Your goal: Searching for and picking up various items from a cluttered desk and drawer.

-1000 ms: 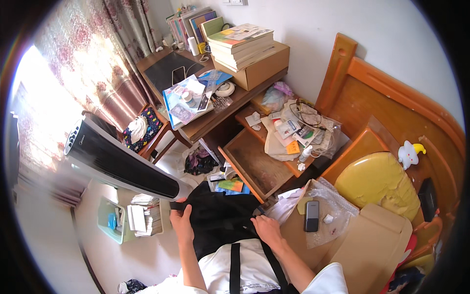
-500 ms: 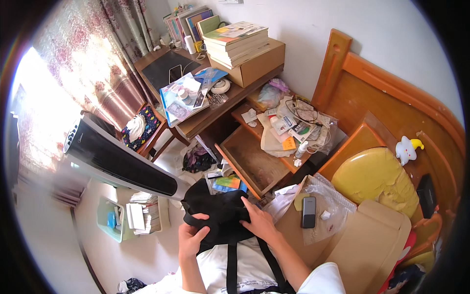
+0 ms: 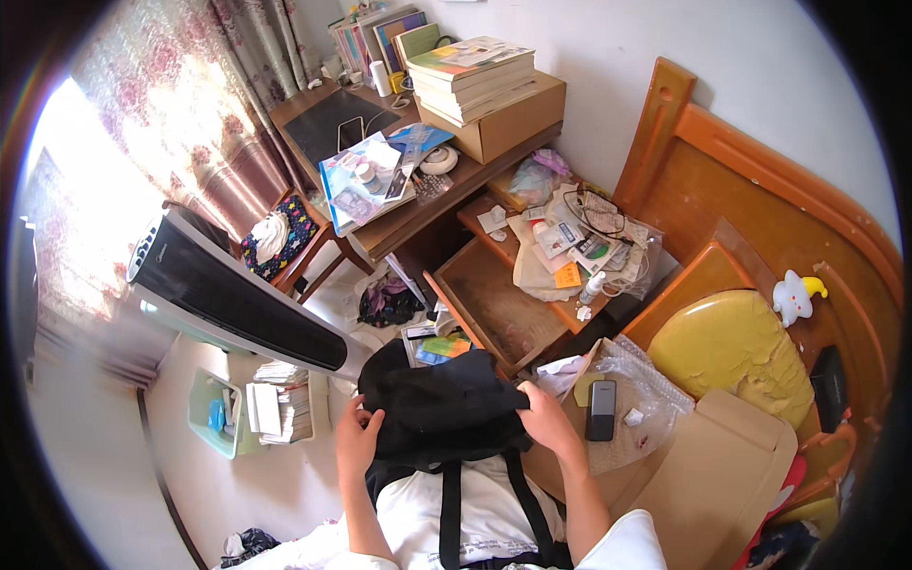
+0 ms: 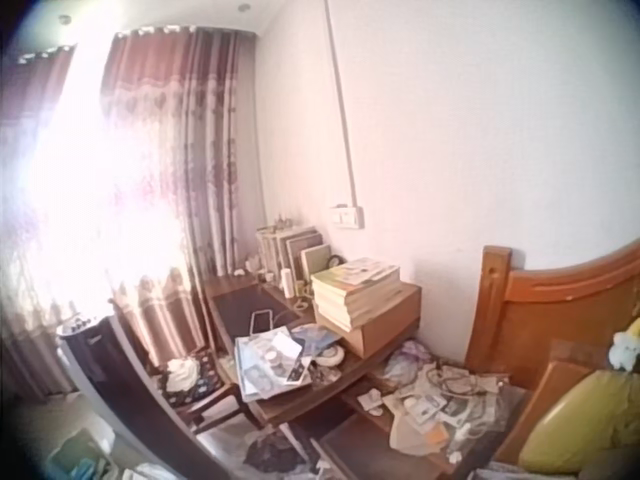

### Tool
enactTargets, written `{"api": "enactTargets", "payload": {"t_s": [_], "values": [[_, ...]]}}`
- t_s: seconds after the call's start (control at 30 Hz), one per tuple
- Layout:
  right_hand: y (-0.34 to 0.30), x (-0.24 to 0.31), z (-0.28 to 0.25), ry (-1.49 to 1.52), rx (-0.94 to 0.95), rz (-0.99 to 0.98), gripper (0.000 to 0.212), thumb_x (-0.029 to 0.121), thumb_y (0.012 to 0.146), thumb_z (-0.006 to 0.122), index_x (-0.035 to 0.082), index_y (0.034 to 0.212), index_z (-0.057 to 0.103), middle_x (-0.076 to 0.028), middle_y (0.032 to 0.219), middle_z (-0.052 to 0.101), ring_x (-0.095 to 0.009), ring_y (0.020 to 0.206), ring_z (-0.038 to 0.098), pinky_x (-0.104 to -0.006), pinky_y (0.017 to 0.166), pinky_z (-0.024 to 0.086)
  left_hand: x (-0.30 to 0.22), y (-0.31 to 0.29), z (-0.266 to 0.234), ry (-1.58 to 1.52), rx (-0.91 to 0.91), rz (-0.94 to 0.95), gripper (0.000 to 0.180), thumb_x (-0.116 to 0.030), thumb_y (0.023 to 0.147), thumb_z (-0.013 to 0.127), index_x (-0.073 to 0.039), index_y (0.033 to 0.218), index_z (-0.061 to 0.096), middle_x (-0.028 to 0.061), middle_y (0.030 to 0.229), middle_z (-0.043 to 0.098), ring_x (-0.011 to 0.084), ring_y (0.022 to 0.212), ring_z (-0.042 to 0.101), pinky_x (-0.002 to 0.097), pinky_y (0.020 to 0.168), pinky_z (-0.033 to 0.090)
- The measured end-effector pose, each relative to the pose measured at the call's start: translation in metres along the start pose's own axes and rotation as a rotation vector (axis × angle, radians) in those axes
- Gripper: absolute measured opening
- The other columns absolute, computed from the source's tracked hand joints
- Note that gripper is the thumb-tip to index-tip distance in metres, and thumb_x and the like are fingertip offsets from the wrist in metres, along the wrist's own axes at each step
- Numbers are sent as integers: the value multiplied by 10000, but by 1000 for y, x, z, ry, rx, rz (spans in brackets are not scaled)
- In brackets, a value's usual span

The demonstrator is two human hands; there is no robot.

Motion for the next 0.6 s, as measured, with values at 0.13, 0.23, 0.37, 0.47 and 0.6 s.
{"api": "enactTargets", "payload": {"t_s": [0.13, 0.23, 0.37, 0.47, 0.6], "values": [[-8, -5, -3, 24, -89, -124, 182, 20, 743, 547, -48, 911, 557, -258, 847, 620, -432, 893, 585, -421, 761, 460, -21, -7, 2, 184, -56, -26, 453, -184, 774, 741, -73, 1134, 489, 118, 845, 594, 235, 790, 591, 325, 763, 459], [-11, -1, -15, -39, -8, 26, 257, 4, 693, 534, -75, 935, 569, -280, 858, 620, -427, 912, 596, -404, 791, 468, -23, -11, 5, 205, 173, 274, 518, -215, 721, 788, -87, 1111, 471, 119, 936, 576, 228, 835, 588, 352, 749, 466], [-13, -8, -26, -63, -207, -45, 302, 11, 667, 531, -102, 936, 605, -308, 896, 608, -434, 916, 592, -394, 796, 470, -47, -22, 15, 656, 379, 385, 567, -313, 663, 799, -165, 1149, 546, 105, 937, 521, 288, 905, 589, 389, 728, 498], [-16, -2, -35, -91, -250, -96, 292, 8, 664, 534, -70, 932, 622, -291, 877, 609, -433, 893, 587, -405, 757, 468, -34, -21, 26, 655, 343, 418, 317, -318, 772, 691, -171, 1050, 645, 119, 860, 545, 307, 796, 613, 391, 689, 502], [-22, 9, -49, -231, -261, -9, 168, 72, 710, 610, 8, 863, 643, -234, 783, 621, -415, 788, 597, -434, 675, 467, -18, -9, 30, 494, 469, 372, 270, -288, 868, 576, -55, 948, 685, 169, 741, 616, 354, 721, 620, 390, 671, 495]]}}
Point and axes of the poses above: each hand's wrist, its own y-axis towards the middle knuckle, its own z-axis out of the palm, x = y × z, the point moved 2 cm from there along y, towards the middle knuckle
